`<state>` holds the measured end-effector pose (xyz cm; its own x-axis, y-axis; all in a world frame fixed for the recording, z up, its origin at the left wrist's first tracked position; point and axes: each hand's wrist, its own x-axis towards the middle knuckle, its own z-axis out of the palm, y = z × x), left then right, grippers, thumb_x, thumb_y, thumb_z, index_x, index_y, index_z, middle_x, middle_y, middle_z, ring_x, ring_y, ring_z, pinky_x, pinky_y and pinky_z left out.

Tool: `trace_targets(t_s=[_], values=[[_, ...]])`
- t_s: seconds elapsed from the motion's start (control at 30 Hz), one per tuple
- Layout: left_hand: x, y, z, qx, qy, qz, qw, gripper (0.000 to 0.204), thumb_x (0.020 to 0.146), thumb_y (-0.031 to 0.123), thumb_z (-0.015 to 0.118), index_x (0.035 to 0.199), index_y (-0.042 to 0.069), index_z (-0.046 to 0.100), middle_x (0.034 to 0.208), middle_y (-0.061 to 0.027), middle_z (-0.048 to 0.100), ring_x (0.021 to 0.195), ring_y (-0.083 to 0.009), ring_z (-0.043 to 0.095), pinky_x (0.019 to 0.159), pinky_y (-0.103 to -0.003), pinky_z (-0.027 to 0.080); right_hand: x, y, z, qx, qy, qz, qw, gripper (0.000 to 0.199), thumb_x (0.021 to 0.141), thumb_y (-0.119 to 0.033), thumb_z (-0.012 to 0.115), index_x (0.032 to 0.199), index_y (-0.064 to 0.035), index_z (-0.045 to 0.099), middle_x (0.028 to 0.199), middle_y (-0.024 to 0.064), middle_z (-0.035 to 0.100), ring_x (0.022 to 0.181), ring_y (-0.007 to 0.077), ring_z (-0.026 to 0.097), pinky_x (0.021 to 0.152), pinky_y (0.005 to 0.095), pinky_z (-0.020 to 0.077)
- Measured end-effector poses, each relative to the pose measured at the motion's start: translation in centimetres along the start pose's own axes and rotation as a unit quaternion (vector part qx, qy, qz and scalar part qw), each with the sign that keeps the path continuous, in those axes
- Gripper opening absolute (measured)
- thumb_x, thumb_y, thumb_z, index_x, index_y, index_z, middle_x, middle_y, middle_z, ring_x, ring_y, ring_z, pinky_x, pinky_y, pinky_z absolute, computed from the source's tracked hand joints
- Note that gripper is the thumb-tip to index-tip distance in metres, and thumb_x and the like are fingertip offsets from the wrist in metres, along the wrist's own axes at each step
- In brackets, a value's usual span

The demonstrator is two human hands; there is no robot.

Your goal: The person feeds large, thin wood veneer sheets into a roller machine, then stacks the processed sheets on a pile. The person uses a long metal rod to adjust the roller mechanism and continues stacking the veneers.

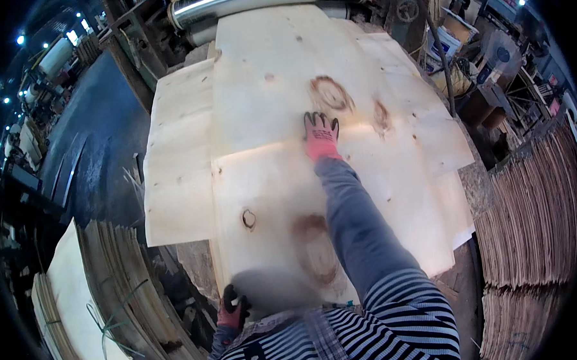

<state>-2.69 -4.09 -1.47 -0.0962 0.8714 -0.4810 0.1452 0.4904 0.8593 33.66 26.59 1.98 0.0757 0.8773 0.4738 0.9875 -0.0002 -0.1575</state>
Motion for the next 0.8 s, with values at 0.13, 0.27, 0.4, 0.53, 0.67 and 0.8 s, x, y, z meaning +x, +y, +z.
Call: trace_targets(t_s=[0.13,0.27,0.4,0.53,0.67,0.8], values=[[-0.6,1.2,-0.5,0.112,0.015,0.140,0.984,0.047,0.080,0.012,0.056,0.121,0.003,0.038,0.116,-0.0145,0.045,0.096,-0.0210,0.052,0.075,-0.028,0.046,-3.1,-5.6,-3.6,0.075,-0.024,-0.030,0.996,0.062,0.074,-0.029,0.056,0.126,-0.0068,0.032,0.127,0.0154,0.035,0.119,0.0295,0.030,0.100,0.0424,0.0186],[-1.0,1.6,-0.9,0.237,0.046,0.219,0.945,0.056,0.075,0.016,0.057,0.125,0.005,0.034,0.122,-0.0199,0.038,0.107,-0.0348,0.043,0.086,-0.036,0.040,-14.2,-6.0,-7.8,0.120,-0.115,-0.070,0.984,0.065,0.073,-0.027,0.058,0.127,-0.0028,0.030,0.128,0.0174,0.033,0.119,0.0313,0.030,0.101,0.0408,0.0191],[-0.9,-0.3,-1.1,0.352,0.028,0.212,0.911,0.067,0.073,0.024,0.059,0.129,0.006,0.026,0.123,-0.0240,0.035,0.108,-0.0372,0.040,0.091,-0.039,0.034,-25.9,-3.6,-13.1,0.085,-0.221,-0.018,0.971,0.069,0.070,-0.024,0.062,0.126,-0.0003,0.029,0.130,0.0185,0.029,0.119,0.0352,0.027,0.100,0.0430,0.0200],[0.7,0.4,-1.2,0.218,-0.005,0.252,0.943,0.069,0.072,0.025,0.061,0.129,0.008,0.026,0.114,-0.0233,0.042,0.098,-0.0339,0.049,0.084,-0.038,0.040,-34.4,-0.3,-14.9,0.041,-0.220,-0.061,0.973,0.081,0.062,-0.037,0.067,0.126,-0.0022,0.031,0.129,0.0205,0.030,0.118,0.0388,0.026,0.099,0.0476,0.0194],[2.8,-0.6,-0.9,0.198,-0.030,0.238,0.950,0.070,0.072,0.029,0.061,0.130,0.010,0.026,0.106,-0.0207,0.046,0.092,-0.0301,0.052,0.079,-0.038,0.043,-35.3,0.2,-15.1,0.036,-0.229,-0.029,0.972,0.087,0.057,-0.044,0.068,0.125,-0.0029,0.032,0.127,0.0217,0.030,0.118,0.0395,0.025,0.099,0.0512,0.0166],[3.5,-0.5,0.3,0.247,-0.047,0.190,0.949,0.073,0.072,0.033,0.061,0.130,0.010,0.024,0.109,-0.0229,0.043,0.097,-0.0328,0.048,0.084,-0.038,0.040,-34.5,0.3,-14.7,-0.034,-0.246,-0.034,0.968,0.085,0.059,-0.047,0.066,0.124,-0.0030,0.034,0.127,0.0211,0.031,0.119,0.0385,0.025,0.100,0.0507,0.0135]])
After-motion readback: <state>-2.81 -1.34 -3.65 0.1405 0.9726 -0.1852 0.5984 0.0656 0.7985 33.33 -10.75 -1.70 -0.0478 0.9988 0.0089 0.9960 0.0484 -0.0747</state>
